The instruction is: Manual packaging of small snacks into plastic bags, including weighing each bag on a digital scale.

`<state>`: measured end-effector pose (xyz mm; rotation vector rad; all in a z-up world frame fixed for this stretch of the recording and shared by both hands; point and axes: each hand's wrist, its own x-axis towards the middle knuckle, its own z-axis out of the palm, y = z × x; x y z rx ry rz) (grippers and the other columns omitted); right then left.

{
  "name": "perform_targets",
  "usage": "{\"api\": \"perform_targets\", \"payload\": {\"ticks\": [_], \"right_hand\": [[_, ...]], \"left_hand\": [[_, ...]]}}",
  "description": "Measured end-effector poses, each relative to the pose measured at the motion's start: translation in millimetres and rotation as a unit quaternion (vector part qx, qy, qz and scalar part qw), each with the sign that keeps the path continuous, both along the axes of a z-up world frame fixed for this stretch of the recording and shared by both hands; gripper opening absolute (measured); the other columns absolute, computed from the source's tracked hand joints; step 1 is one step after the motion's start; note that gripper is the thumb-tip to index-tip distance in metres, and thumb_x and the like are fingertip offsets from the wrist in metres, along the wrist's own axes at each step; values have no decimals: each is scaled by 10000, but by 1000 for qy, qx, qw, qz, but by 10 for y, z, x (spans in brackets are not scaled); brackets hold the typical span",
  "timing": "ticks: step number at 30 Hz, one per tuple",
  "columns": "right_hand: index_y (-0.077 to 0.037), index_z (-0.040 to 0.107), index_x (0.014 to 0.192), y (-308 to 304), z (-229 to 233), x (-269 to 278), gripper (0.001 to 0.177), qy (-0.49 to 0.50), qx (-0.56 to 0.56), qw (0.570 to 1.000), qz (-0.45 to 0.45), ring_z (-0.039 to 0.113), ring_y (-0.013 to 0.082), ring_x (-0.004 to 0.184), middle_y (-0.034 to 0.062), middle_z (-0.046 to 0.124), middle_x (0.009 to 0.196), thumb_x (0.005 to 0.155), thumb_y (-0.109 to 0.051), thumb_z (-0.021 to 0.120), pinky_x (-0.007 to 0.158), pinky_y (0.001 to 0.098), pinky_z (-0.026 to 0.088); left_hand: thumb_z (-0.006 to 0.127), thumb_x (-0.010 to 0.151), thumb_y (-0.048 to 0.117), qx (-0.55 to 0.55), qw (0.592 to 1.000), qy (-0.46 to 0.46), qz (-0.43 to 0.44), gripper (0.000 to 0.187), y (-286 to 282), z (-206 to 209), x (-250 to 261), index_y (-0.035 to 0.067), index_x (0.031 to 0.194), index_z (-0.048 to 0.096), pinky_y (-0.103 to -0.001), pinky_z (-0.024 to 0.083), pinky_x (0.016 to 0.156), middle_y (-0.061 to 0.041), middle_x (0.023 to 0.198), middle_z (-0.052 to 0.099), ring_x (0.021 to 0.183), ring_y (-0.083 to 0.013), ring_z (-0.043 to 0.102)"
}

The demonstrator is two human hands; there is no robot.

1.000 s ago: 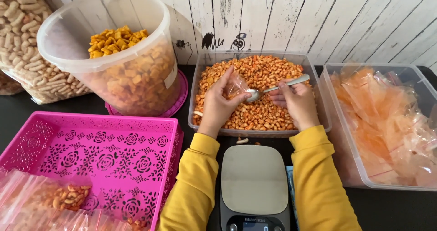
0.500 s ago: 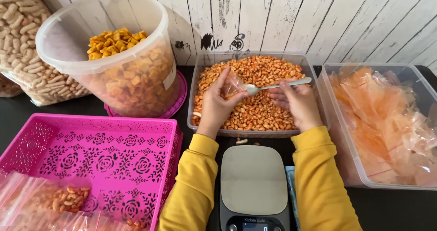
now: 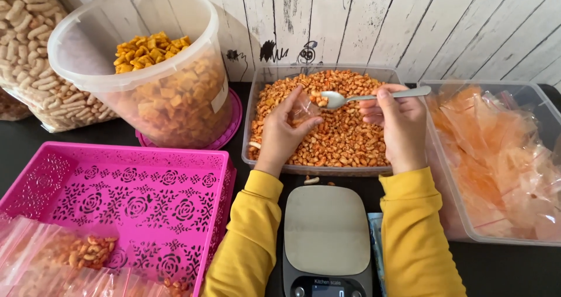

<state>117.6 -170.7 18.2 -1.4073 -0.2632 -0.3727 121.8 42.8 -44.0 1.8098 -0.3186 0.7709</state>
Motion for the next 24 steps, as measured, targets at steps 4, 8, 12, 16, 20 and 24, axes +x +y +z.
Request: {"api": "perform_targets", "payload": {"ticks": [4,8,12,16,20,24], "right_hand": [[-8,614,1075,56,128,-105,187,-18,-46,999,6,756,219,787,216,724,885,1061,-194,596,632,276,633],[16,627,1084,98,267,-211,211,-44,-140,989,25,746,235,814,225,719,892,1051,-190,601,642,290,624],[23,653,1068,183,366,-322,151,-62,-183,980,40,737,235,821,229,721,892,1019,-117,625,647,303,621],[6,638,1109,95,376,-321,189,-87,-167,982,9,726,235,870,226,711,936,1053,-169,592,690,289,623],[31,622,1138,-63,300,-294,198,-129,-235,960,-79,700,283,881,236,684,941,1102,-148,546,718,327,599],[-158,700,1152,-29,177,-477,279,-51,-462,872,-155,698,396,883,154,735,932,1028,-371,571,752,514,568]], "left_hand": [[950,687,297,2,1000,1,-14,852,-18,72,-49,133,1431,568,-399,586,827,-147,1048,746,951,-318,717],[947,689,309,13,999,2,-32,856,-25,74,-48,125,1432,565,-398,588,850,-160,1086,737,997,-332,713],[928,720,305,34,999,0,-34,819,-7,87,-60,98,1424,564,-425,591,881,-166,1138,727,1032,-341,707],[916,746,281,31,999,-5,-7,792,26,-12,-8,110,1431,557,-440,598,855,-173,1106,725,1005,-346,707],[872,806,302,-32,999,12,-18,744,30,144,-91,124,1448,541,-409,598,839,-170,1120,725,996,-308,713],[719,954,318,-191,968,59,-151,618,13,303,-211,132,1494,484,-297,562,757,-175,1184,704,838,-158,633]]}}
